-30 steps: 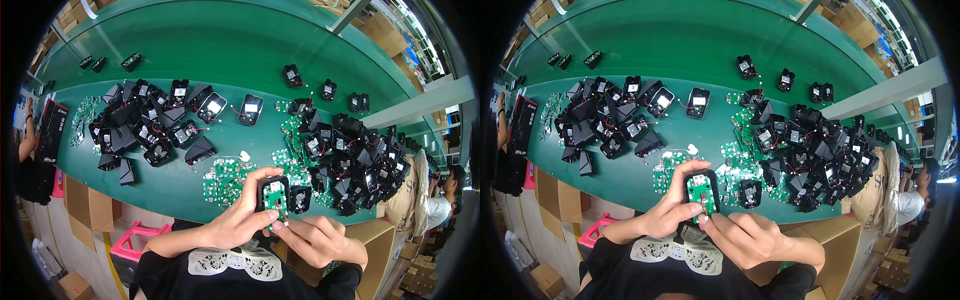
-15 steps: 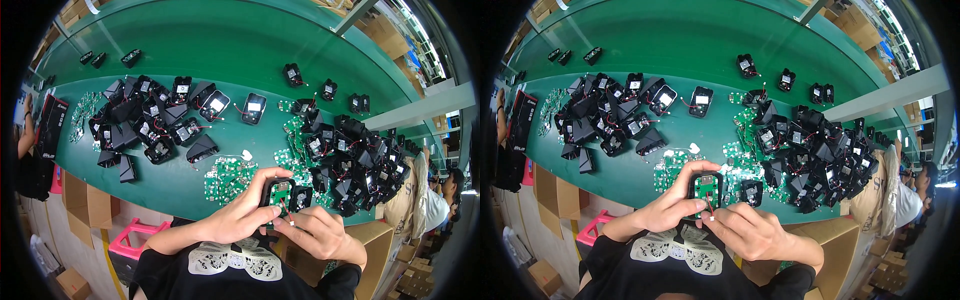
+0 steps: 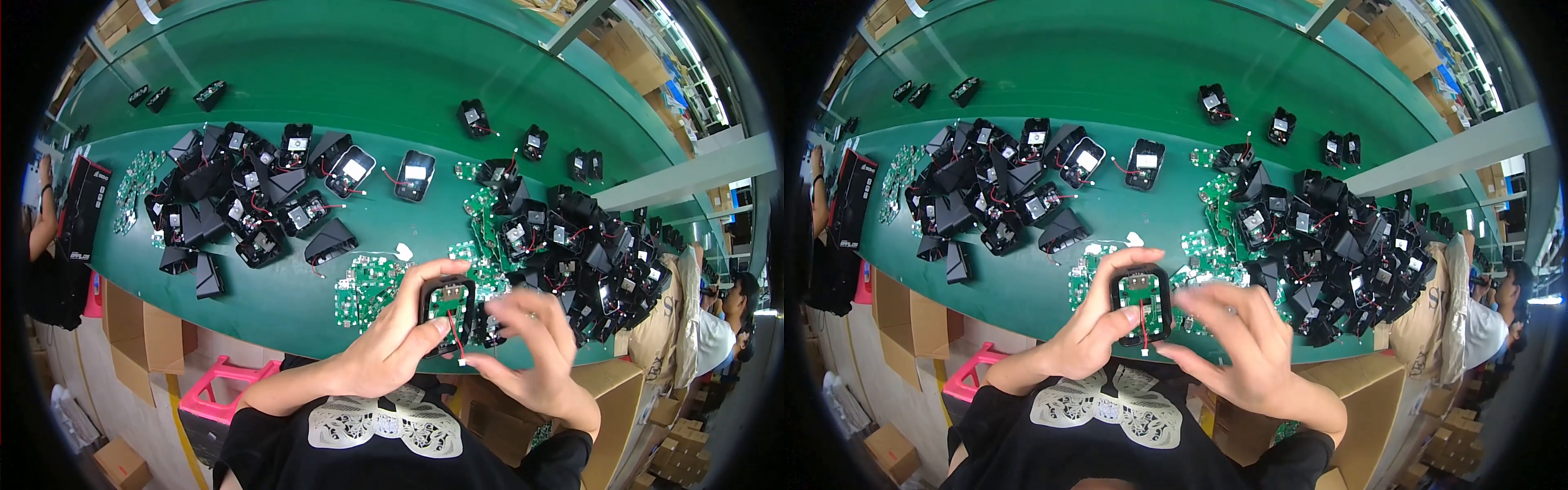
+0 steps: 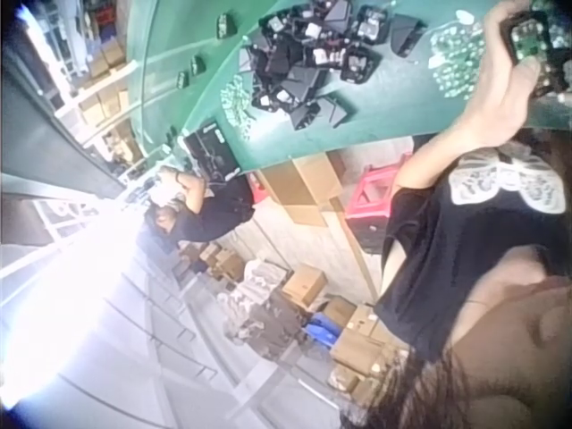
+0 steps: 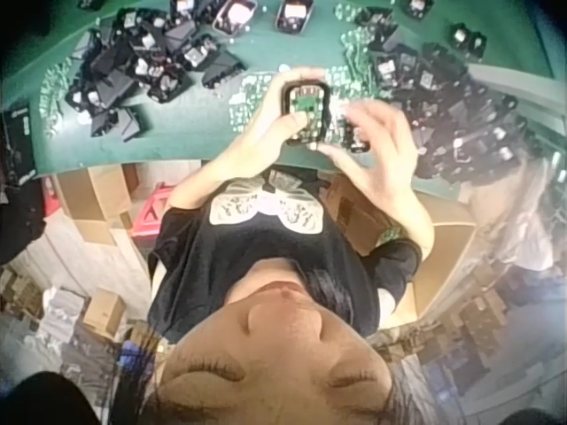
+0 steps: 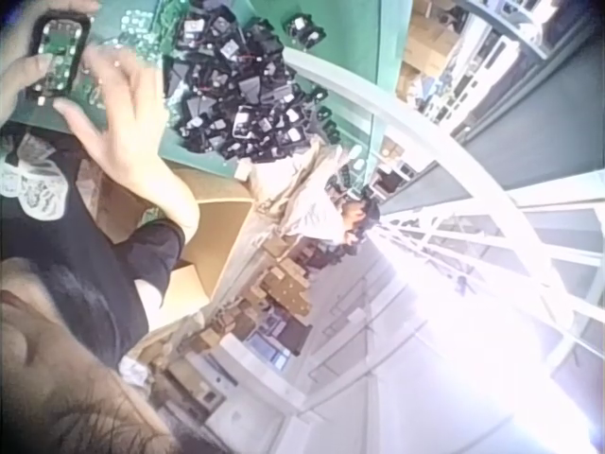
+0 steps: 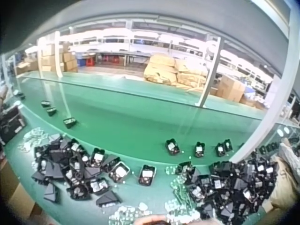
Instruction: The person assembles small electronic circuit boards into plastic housings by hand, connecting them with wire connectors.
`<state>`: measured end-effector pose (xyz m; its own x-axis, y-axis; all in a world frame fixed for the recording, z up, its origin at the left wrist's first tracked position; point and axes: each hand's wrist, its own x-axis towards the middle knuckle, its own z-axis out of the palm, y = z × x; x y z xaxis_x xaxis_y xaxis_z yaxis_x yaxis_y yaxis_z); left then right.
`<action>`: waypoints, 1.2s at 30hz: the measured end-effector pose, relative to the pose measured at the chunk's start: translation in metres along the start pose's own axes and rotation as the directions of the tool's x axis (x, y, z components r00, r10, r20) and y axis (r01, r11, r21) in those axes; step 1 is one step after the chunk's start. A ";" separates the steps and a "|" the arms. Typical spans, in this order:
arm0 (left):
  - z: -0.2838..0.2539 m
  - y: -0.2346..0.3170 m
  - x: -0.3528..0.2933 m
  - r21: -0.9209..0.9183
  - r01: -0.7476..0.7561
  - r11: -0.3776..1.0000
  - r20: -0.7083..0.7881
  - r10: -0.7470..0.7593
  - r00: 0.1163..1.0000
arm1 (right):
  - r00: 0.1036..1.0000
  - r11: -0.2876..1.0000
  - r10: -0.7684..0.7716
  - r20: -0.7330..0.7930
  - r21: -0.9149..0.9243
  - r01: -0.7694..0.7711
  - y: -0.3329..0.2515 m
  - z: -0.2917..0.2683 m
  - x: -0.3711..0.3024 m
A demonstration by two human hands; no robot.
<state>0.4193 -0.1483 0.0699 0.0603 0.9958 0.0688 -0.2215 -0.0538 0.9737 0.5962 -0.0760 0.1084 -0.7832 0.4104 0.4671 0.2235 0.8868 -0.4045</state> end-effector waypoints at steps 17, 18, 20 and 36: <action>-0.019 -0.007 0.007 0.485 -0.190 0.853 0.112 0.155 0.982 | 0.738 0.462 0.501 0.452 0.581 -0.670 0.014 0.021 0.013; -0.023 -0.003 0.008 0.485 -0.185 0.854 0.109 0.151 0.982 | 0.709 0.454 0.487 0.510 0.546 -0.705 0.017 0.015 0.012; -0.027 0.008 0.010 0.683 -0.174 0.710 0.127 0.120 0.985 | 0.582 0.199 0.507 0.636 0.570 -0.797 0.020 0.005 0.012; -0.019 0.007 0.014 0.772 -0.288 0.567 0.172 0.249 0.953 | 0.439 0.013 0.231 0.868 0.448 -0.894 0.037 -0.001 0.024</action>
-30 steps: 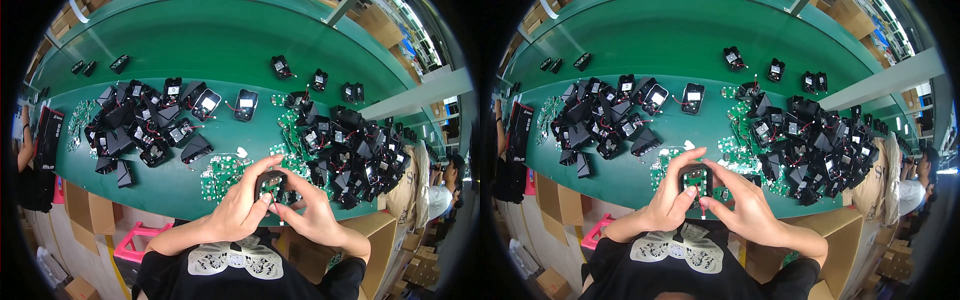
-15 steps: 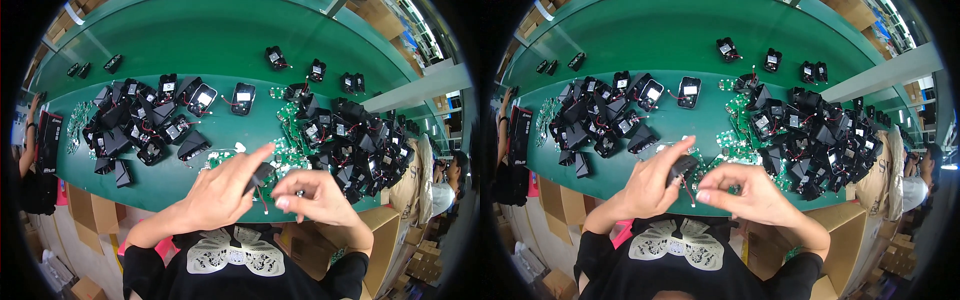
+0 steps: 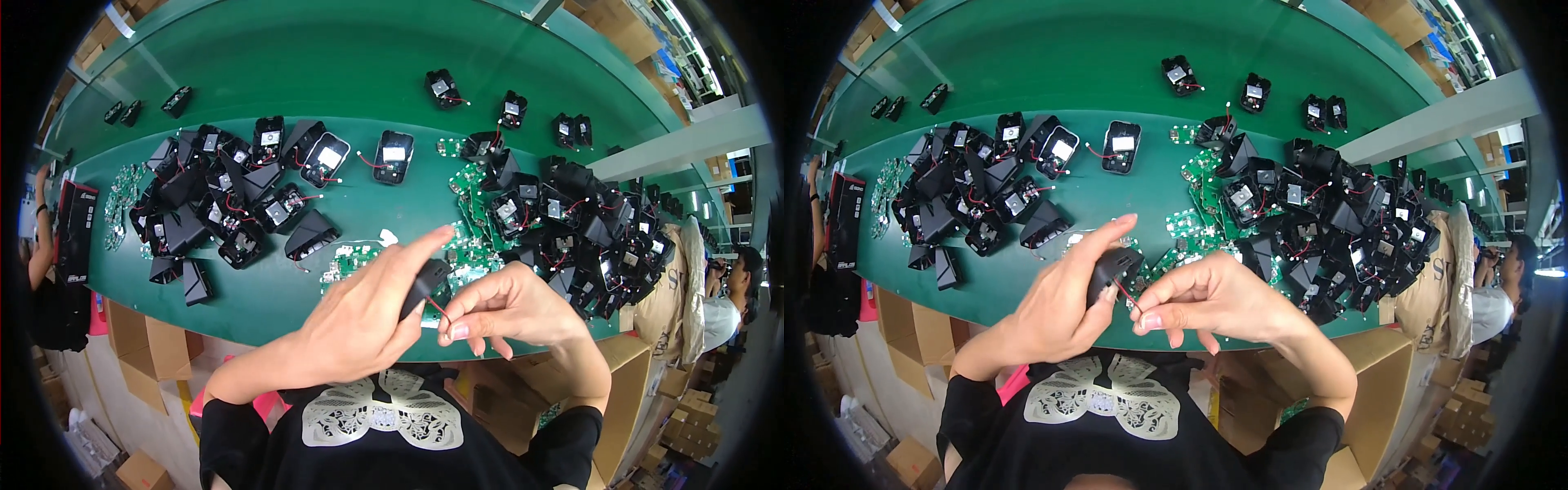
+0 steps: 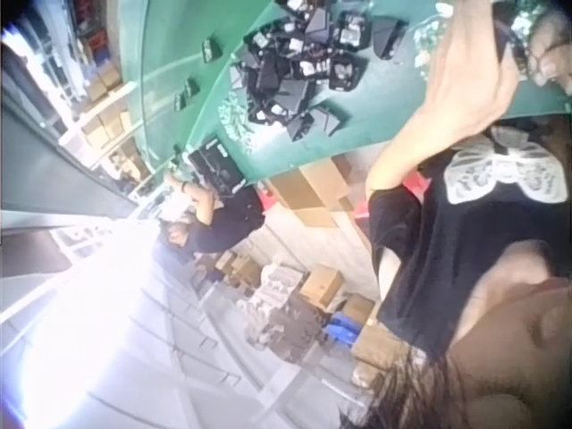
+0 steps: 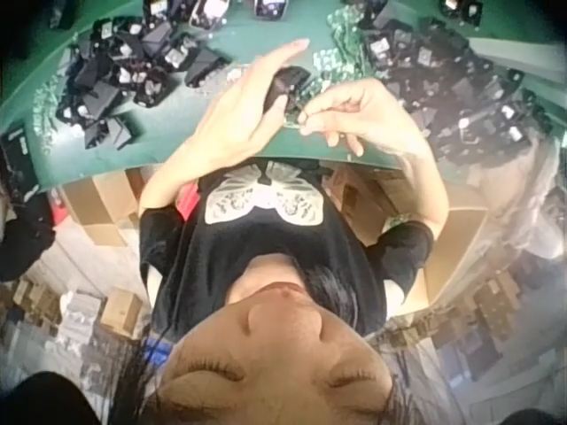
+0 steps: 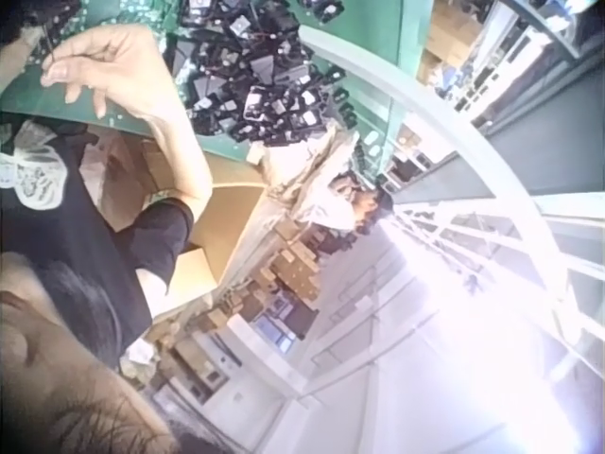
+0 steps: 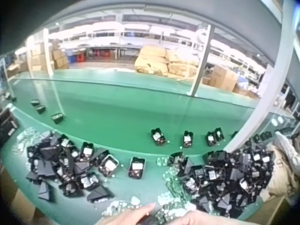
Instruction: The person assembles small electronic circuit boards into plastic housings by hand, connecting them with wire connectors.
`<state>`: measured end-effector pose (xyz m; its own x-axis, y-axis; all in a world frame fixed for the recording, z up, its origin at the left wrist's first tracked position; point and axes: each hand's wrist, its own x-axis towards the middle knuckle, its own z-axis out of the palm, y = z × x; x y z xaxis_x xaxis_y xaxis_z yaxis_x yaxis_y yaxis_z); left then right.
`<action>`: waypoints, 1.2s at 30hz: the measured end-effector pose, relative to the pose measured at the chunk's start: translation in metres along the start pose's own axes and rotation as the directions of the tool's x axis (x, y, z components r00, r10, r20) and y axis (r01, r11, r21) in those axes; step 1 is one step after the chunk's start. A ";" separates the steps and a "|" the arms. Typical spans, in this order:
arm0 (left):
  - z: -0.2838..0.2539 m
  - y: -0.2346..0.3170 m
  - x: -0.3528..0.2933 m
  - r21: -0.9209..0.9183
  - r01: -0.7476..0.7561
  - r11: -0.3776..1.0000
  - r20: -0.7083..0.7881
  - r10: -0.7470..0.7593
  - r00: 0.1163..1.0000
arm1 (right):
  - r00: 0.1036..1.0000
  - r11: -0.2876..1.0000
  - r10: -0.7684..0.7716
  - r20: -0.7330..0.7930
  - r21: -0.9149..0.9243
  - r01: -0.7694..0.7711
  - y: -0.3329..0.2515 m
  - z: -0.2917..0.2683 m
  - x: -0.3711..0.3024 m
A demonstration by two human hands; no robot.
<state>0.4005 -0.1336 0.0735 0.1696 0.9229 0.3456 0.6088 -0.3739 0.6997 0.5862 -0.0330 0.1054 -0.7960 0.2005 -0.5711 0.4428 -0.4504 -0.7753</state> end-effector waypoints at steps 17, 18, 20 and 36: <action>0.014 0.020 -0.014 -0.872 0.472 0.134 0.432 -0.244 0.868 | 0.484 0.238 -0.874 -0.027 -0.894 0.380 0.024 0.029 -0.005; 0.014 0.020 -0.014 -0.873 0.467 0.141 0.427 -0.242 0.872 | 0.486 0.238 -0.874 -0.026 -0.894 0.379 0.024 0.030 -0.006; 0.015 0.020 -0.013 -0.876 0.461 0.144 0.421 -0.240 0.875 | 0.486 0.256 -0.872 -0.055 -0.897 0.359 0.024 0.031 -0.007; 0.014 0.022 -0.013 -0.871 0.453 0.190 0.408 -0.234 0.882 | 0.451 0.134 -0.891 0.047 -0.923 0.362 0.023 0.028 -0.008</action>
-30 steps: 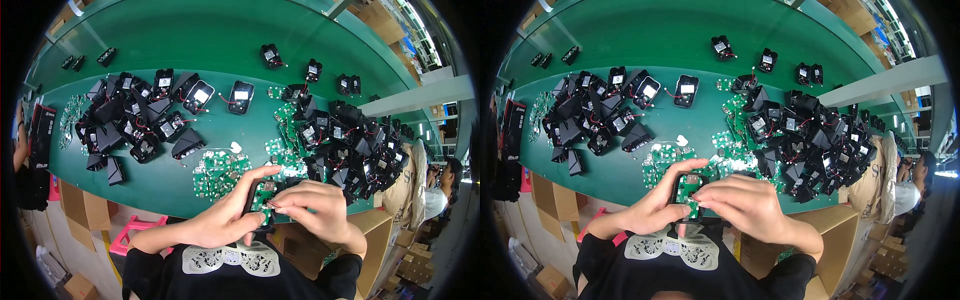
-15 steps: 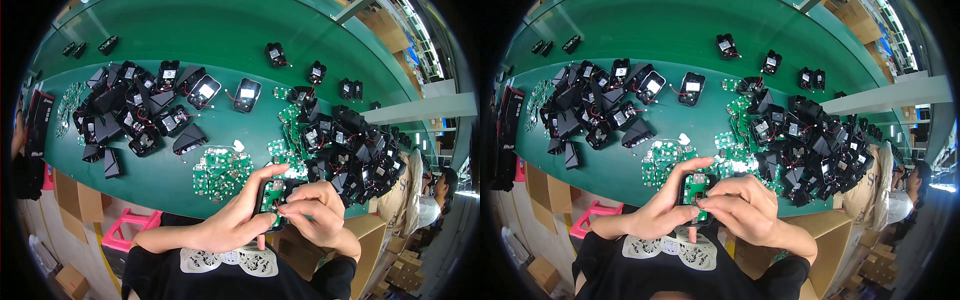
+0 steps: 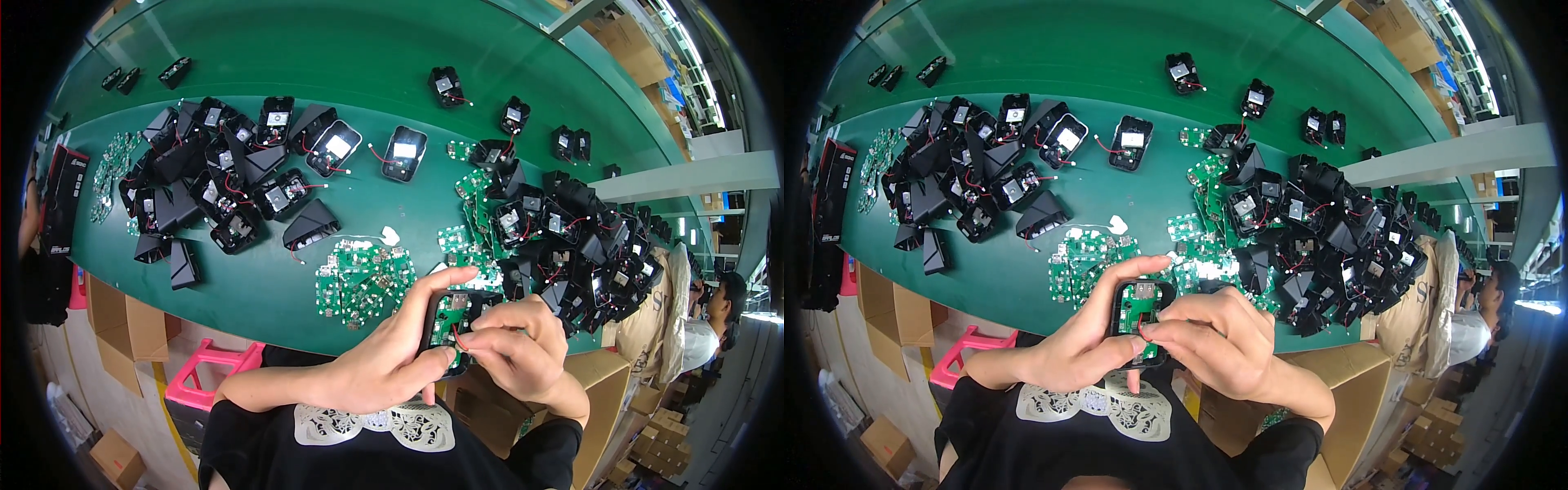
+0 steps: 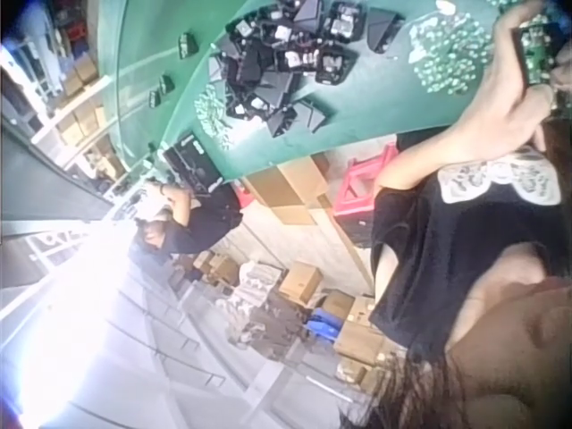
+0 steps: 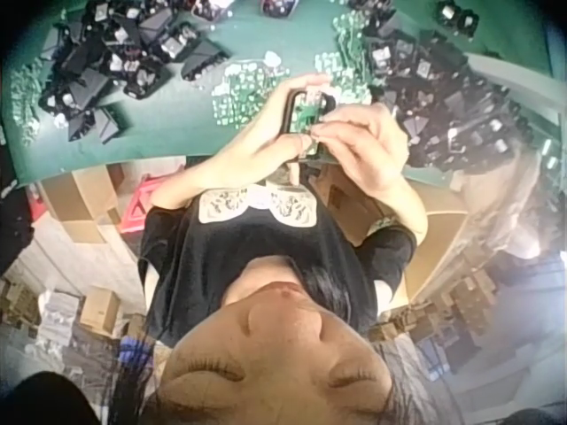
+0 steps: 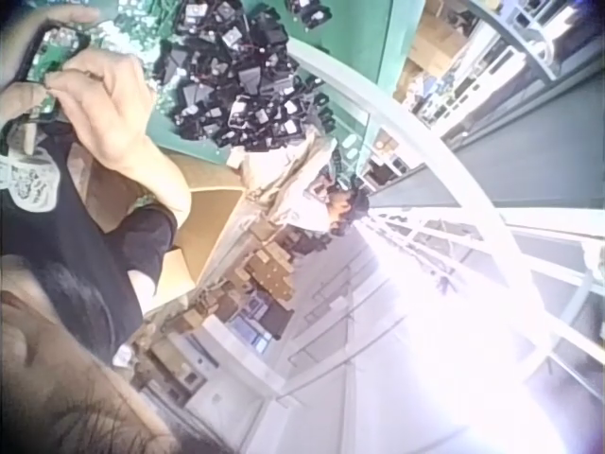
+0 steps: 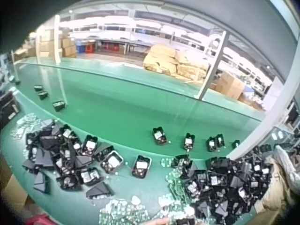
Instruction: The person assembles small electronic circuit boards into plastic housings by hand, connecting them with wire connectors.
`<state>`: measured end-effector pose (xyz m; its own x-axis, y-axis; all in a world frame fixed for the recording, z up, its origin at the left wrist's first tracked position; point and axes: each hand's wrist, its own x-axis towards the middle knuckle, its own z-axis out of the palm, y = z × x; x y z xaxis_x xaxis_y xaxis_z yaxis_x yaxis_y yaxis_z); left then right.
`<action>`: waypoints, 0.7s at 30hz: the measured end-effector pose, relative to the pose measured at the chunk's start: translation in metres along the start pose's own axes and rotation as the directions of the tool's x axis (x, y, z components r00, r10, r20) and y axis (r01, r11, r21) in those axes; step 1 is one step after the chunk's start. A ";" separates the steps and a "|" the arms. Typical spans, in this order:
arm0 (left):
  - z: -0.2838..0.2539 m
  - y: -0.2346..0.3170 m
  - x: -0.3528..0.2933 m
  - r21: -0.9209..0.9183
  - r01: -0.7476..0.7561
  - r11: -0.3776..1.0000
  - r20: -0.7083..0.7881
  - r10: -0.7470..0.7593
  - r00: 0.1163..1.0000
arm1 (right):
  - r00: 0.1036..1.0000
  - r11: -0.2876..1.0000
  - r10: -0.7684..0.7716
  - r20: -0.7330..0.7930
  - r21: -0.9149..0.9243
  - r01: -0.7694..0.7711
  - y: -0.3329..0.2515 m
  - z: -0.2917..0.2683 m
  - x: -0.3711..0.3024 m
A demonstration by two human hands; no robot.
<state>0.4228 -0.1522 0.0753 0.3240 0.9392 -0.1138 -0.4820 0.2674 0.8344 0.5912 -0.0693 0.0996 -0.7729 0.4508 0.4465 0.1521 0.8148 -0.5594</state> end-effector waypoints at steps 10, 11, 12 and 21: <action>0.002 -0.006 0.000 0.413 -0.167 0.896 -0.027 0.195 0.980 | 0.999 0.999 -0.045 0.005 -0.011 0.045 0.006 0.003 -0.009; 0.002 -0.007 0.000 0.359 -0.135 0.924 -0.042 0.160 0.986 | 0.996 0.995 -0.089 0.022 -0.045 0.090 0.006 0.002 -0.010; 0.002 -0.007 0.001 0.304 -0.103 0.947 -0.058 0.126 0.990 | 0.996 0.995 -0.090 0.021 -0.044 0.090 0.005 0.002 -0.010; 0.000 -0.003 0.003 0.536 -0.167 0.828 -0.009 0.203 0.979 | 0.941 0.901 -0.325 0.092 -0.274 0.337 0.006 0.000 -0.013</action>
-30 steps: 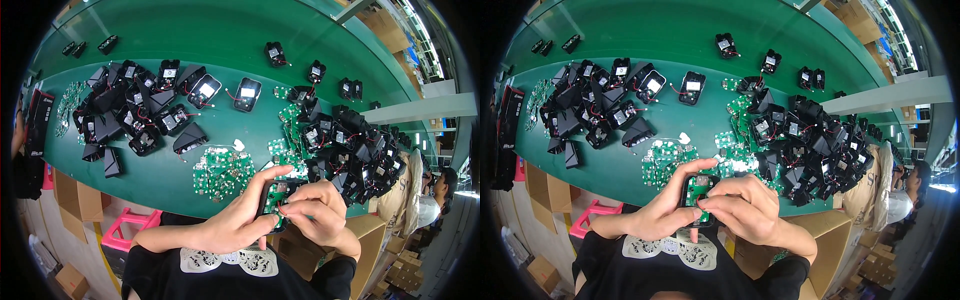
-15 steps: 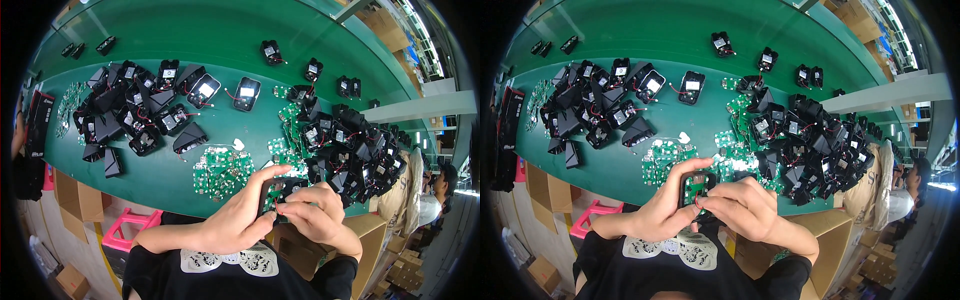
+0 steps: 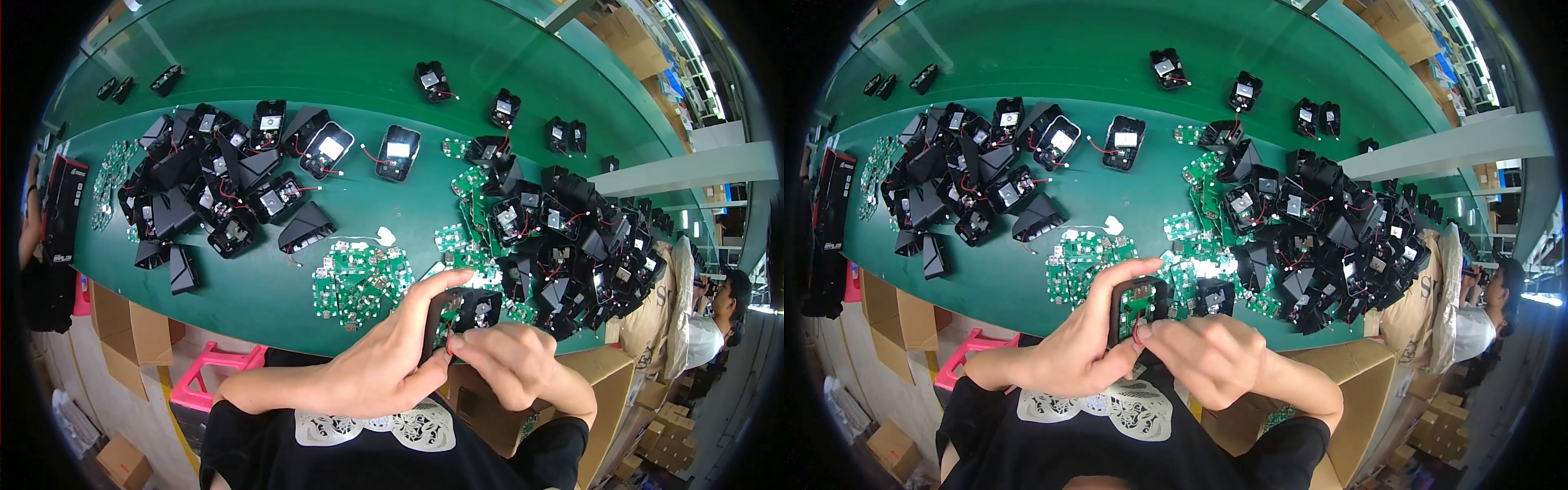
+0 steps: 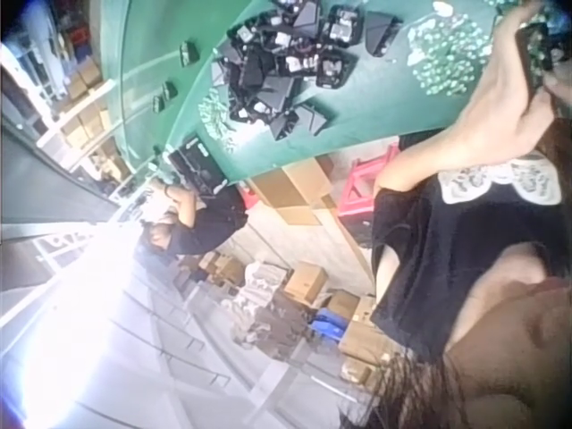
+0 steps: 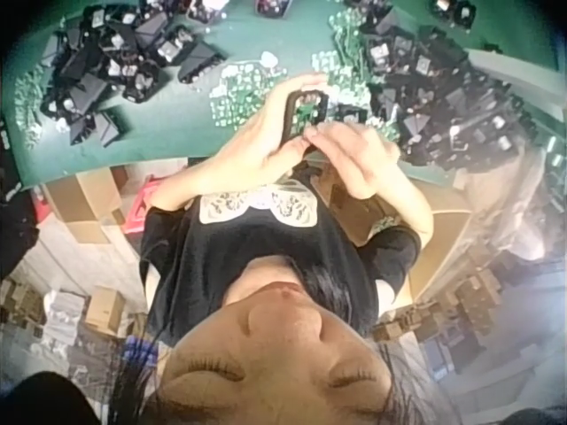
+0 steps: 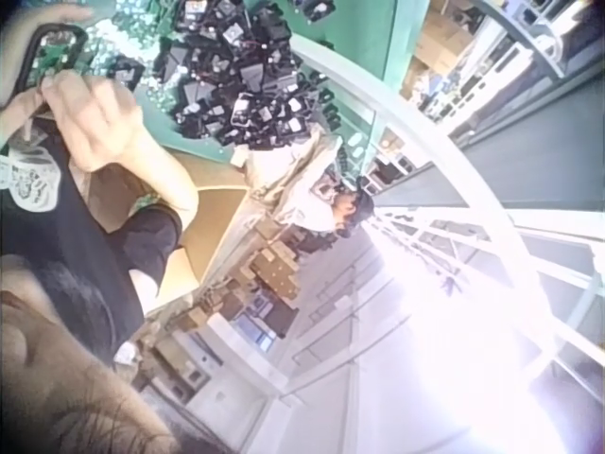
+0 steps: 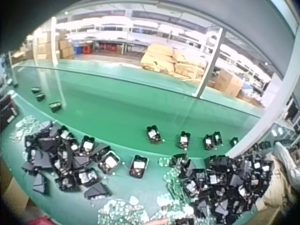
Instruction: The person assembles small electronic circuit boards into plastic housings by hand, connecting them with wire connectors.
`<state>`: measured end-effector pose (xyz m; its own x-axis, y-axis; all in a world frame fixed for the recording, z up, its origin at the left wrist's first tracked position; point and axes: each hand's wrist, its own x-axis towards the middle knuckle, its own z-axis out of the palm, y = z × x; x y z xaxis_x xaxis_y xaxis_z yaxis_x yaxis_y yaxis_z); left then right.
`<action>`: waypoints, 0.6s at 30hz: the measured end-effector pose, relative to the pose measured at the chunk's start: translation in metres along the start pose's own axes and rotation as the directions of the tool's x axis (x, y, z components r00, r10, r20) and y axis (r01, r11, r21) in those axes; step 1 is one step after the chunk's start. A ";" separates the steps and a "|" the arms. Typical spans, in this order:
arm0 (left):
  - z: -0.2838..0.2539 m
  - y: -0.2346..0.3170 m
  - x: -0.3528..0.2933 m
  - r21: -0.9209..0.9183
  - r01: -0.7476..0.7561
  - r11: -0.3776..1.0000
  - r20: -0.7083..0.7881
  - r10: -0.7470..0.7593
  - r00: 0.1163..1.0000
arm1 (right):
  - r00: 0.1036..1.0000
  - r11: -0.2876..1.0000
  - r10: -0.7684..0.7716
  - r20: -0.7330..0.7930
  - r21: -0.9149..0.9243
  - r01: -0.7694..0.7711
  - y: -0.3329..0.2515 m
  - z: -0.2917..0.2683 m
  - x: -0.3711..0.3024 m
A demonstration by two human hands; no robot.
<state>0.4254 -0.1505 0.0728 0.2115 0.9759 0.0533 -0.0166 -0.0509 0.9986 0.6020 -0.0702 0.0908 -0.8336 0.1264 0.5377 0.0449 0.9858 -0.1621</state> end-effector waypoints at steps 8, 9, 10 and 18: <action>0.009 -0.003 0.001 0.116 -0.137 0.984 -0.069 0.145 0.987 | 0.943 0.888 0.327 -0.054 0.360 -0.287 0.000 0.006 -0.003; 0.010 -0.004 0.002 0.171 -0.180 0.969 -0.102 0.199 0.975 | 0.943 0.887 0.327 -0.054 0.361 -0.287 0.001 0.007 -0.003; 0.011 -0.005 0.003 0.171 -0.178 0.969 -0.102 0.198 0.975 | 0.950 0.901 0.307 -0.061 0.341 -0.269 0.003 0.008 -0.004; 0.007 -0.004 0.010 0.206 -0.270 0.941 -0.071 0.289 0.955 | 0.894 0.739 0.444 0.052 0.544 -0.399 0.008 0.000 -0.002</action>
<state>0.4346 -0.1417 0.0692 0.1278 0.9319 0.3395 0.1287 -0.3550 0.9260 0.6038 -0.0630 0.0885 -0.7543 0.5452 0.3657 0.0661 0.6173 -0.7839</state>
